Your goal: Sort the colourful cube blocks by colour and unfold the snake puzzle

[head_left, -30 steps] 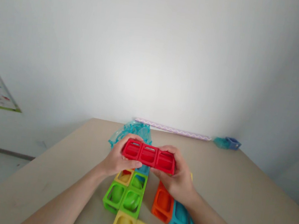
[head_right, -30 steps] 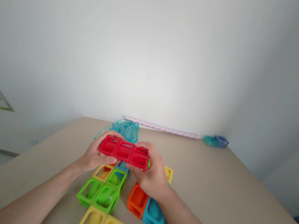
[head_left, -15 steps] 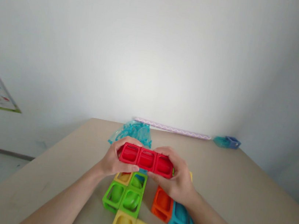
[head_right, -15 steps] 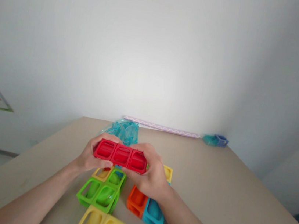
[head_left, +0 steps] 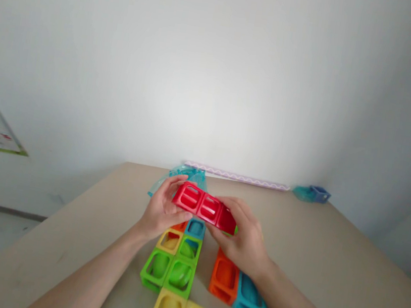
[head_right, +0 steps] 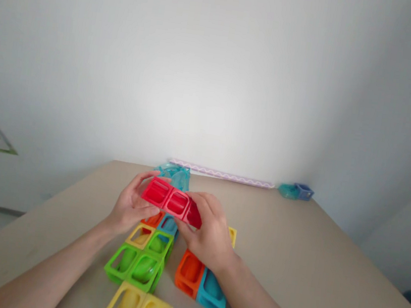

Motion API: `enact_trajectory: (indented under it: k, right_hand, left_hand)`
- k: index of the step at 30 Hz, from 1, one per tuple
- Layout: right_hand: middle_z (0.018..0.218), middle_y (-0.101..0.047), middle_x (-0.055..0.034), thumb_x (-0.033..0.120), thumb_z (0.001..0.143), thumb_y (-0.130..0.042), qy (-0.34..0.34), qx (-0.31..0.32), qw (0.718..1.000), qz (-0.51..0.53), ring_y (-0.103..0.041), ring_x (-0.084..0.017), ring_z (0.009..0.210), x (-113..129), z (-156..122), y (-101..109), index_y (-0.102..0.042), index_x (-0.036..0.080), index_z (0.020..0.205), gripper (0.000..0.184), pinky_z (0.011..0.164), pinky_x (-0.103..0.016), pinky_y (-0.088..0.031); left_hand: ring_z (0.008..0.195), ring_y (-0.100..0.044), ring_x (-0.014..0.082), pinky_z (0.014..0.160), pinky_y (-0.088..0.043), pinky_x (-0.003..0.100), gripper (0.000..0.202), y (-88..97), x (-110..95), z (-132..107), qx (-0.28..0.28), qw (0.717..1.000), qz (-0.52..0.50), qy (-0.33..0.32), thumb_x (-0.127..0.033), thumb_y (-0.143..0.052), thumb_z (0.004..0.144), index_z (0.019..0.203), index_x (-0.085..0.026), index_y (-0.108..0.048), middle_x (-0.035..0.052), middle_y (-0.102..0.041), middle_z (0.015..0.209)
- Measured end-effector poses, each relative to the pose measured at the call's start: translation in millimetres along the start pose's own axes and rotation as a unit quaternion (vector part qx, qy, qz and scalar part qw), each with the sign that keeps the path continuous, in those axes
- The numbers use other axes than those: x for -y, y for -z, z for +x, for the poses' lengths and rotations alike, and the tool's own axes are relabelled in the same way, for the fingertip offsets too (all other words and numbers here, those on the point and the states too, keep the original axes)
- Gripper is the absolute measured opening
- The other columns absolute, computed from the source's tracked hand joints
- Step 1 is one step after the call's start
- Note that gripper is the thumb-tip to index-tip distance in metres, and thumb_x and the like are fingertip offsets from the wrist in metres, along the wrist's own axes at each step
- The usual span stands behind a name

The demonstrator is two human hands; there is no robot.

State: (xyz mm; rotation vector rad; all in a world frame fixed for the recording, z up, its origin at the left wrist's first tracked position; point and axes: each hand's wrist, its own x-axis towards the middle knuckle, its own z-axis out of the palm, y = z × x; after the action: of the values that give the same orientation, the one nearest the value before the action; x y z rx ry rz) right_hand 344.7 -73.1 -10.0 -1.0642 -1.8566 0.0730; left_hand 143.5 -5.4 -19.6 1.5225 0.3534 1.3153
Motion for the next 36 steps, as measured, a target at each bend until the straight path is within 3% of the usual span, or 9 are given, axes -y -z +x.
enact_trajectory:
  k: [4,8,11,16,23,27,30,36]
  right_hand:
    - [0.1,-0.066,-0.0072,0.032,0.078,-0.068,-0.082,-0.035,0.996,0.016,-0.063,-0.022,0.088,-22,7,6,-0.057,0.021,0.11,0.035,0.08,-0.037,-0.051]
    - [0.101,-0.066,-0.0083,0.04,0.073,-0.072,-0.184,-0.193,0.95,0.16,-0.066,-0.022,0.087,-70,15,21,-0.05,0.02,0.106,0.045,0.078,-0.039,-0.054]
    - [0.101,-0.065,-0.0081,0.042,0.066,-0.074,-0.229,-0.259,0.929,0.134,-0.066,-0.022,0.088,-112,13,31,-0.046,0.02,0.103,0.051,0.081,-0.039,-0.054]
    - [0.096,-0.067,-0.0116,0.039,0.059,-0.074,-0.314,-0.233,0.92,0.029,-0.067,-0.026,0.083,-158,-5,33,-0.047,0.018,0.099,0.052,0.074,-0.042,-0.055]
    - [0.091,-0.068,-0.0114,0.044,0.065,-0.07,-0.363,-0.209,0.902,-0.103,-0.066,-0.026,0.077,-170,-9,28,-0.05,0.017,0.108,0.055,0.067,-0.038,-0.052]
    - [0.094,-0.067,-0.0129,0.042,0.071,-0.064,-0.345,-0.21,0.898,-0.175,-0.064,-0.027,0.08,-173,-14,40,-0.048,0.016,0.114,0.053,0.068,-0.037,-0.05]
    - [0.105,-0.063,-0.0143,0.034,0.074,-0.06,-0.301,-0.198,0.904,-0.233,-0.06,-0.029,0.095,-178,-21,59,-0.049,0.017,0.117,0.048,0.08,-0.041,-0.047]
    - [0.112,-0.056,-0.0155,0.012,0.07,-0.054,-0.209,-0.109,0.92,-0.312,-0.047,-0.033,0.111,-184,-32,83,-0.06,0.016,0.116,0.046,0.099,-0.049,-0.036]
  left_hand:
    - [0.093,-0.066,0.023,0.08,-0.055,0.04,0.066,2.4,5,0,0.018,0.999,-0.031,0.019,-0.022,-0.075,0.072,0.129,-0.028,-0.042,0.0134,-0.049,0.133]
    - [0.086,-0.064,0.0193,0.077,-0.052,0.037,0.046,5.6,7,-3,0.058,0.998,-0.006,0.025,-0.022,-0.069,0.079,0.121,-0.022,-0.051,0.0134,-0.054,0.124]
    - [0.086,-0.061,0.0182,0.075,-0.05,0.033,0.034,6.8,9,-5,0.082,0.995,0.024,0.041,-0.023,-0.066,0.081,0.113,-0.018,-0.057,0.0125,-0.057,0.115]
    - [0.082,-0.058,0.0163,0.073,-0.047,0.029,0.027,8.2,10,-5,0.088,0.993,0.065,0.037,-0.027,-0.064,0.083,0.108,-0.017,-0.06,0.0092,-0.06,0.102]
    - [0.078,-0.055,0.0162,0.07,-0.045,0.029,0.021,11.8,13,-5,0.08,0.988,0.13,0.005,-0.028,-0.06,0.085,0.101,-0.016,-0.064,0.0083,-0.058,0.098]
    - [0.074,-0.054,0.0158,0.067,-0.045,0.029,0.018,14.4,18,-6,0.07,0.988,0.139,-0.021,-0.028,-0.059,0.084,0.095,-0.016,-0.066,0.0083,-0.057,0.095]
    - [0.073,-0.053,0.0161,0.066,-0.044,0.029,0.017,16.7,21,-7,0.058,0.986,0.155,-0.031,-0.028,-0.059,0.084,0.092,-0.016,-0.066,0.0078,-0.058,0.091]
    - [0.072,-0.053,0.0161,0.064,-0.042,0.029,0.016,18.2,24,-6,0.07,0.981,0.176,-0.037,-0.027,-0.059,0.084,0.09,-0.016,-0.068,0.008,-0.059,0.09]
